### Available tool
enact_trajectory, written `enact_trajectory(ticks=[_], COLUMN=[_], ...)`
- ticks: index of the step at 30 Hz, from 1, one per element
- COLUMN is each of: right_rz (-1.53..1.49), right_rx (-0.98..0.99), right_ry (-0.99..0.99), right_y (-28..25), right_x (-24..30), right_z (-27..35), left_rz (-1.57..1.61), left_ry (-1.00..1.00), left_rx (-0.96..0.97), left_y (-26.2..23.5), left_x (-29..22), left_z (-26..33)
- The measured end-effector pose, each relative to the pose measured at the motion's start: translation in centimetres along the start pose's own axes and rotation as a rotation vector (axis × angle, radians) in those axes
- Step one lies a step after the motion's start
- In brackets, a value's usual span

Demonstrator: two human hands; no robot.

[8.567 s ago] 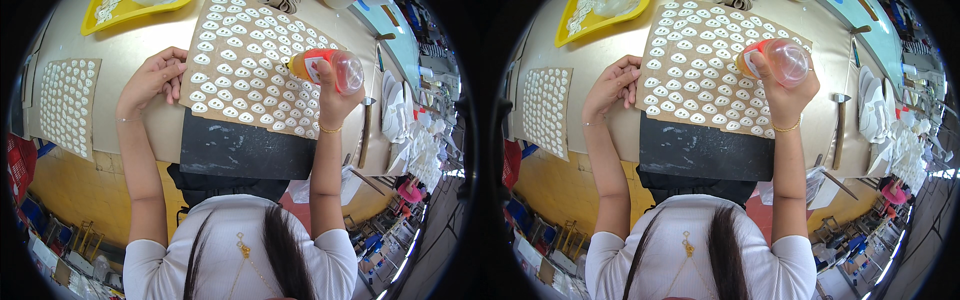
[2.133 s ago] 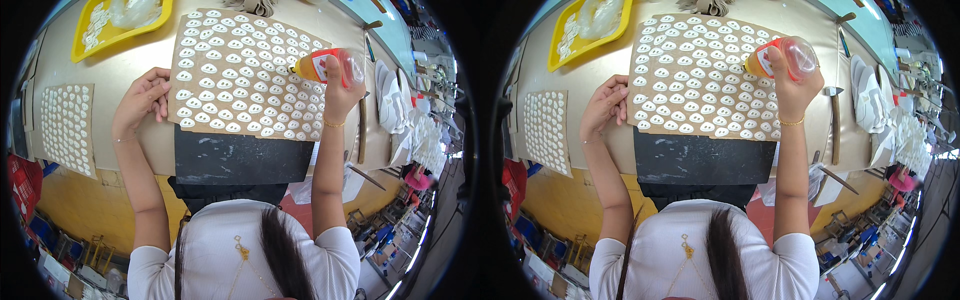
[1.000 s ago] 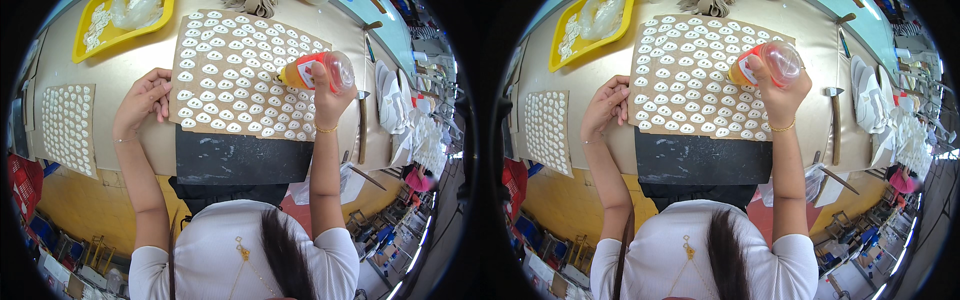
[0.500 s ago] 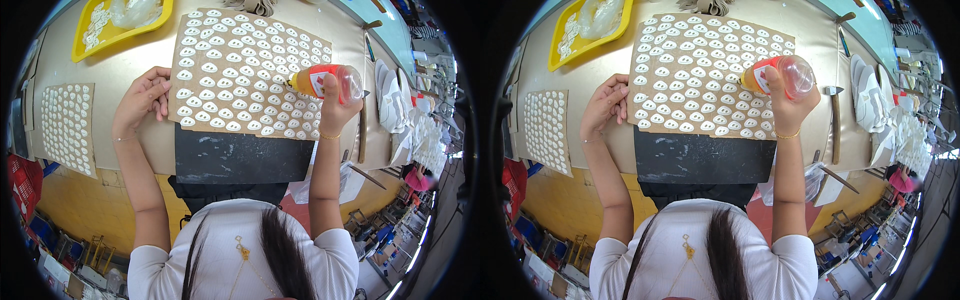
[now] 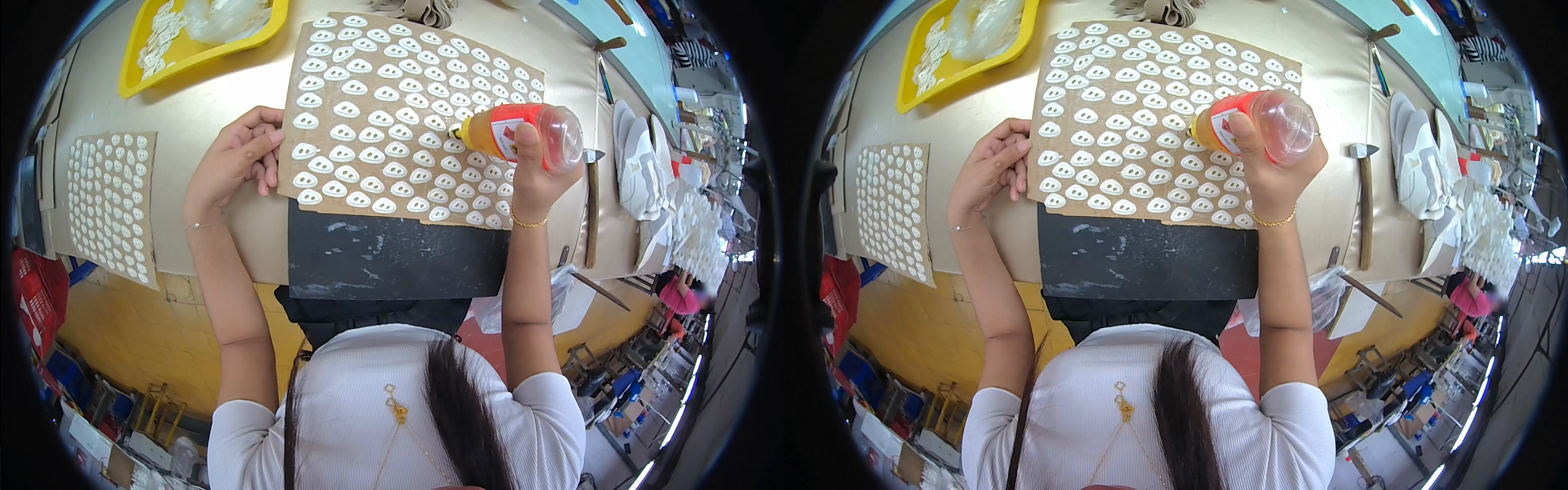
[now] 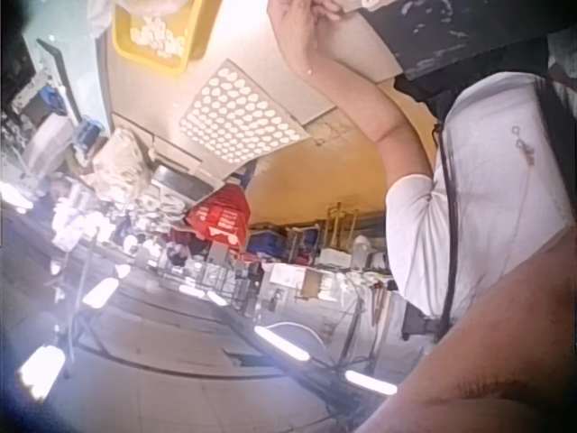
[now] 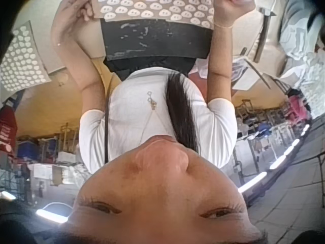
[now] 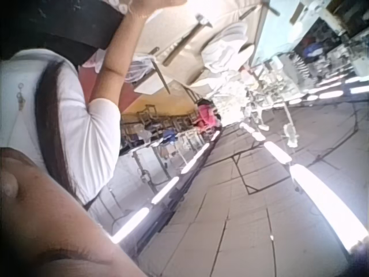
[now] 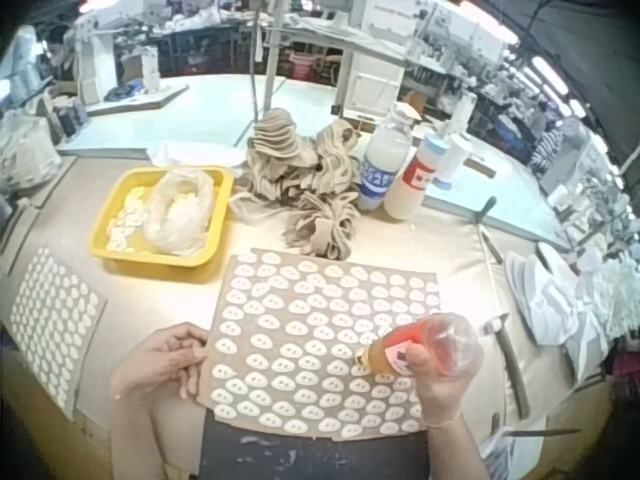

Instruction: The person uses a red squeeze bottle to apply glue onto small white cutouts arranged on a cardboard sheet. The hands move systematically across the sheet, squeezing glue onto each cutout in sequence.

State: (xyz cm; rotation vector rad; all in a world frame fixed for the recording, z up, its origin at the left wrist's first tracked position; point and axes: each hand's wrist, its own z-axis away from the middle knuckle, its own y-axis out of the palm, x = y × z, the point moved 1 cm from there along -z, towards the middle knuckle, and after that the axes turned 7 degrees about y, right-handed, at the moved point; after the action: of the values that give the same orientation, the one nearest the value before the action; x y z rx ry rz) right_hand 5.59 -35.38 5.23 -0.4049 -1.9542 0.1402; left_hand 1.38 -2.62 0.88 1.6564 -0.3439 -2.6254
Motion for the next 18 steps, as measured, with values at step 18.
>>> enact_trajectory(ticks=[18], right_rz=[0.05], right_rx=[-0.028], right_ry=[0.041], right_y=[-1.6], right_x=[0.1], right_z=[0.4], left_rz=[-0.001], left_ry=[0.004], left_rx=[-0.012], left_y=[-0.2], left_x=[0.3], left_z=[-0.1])
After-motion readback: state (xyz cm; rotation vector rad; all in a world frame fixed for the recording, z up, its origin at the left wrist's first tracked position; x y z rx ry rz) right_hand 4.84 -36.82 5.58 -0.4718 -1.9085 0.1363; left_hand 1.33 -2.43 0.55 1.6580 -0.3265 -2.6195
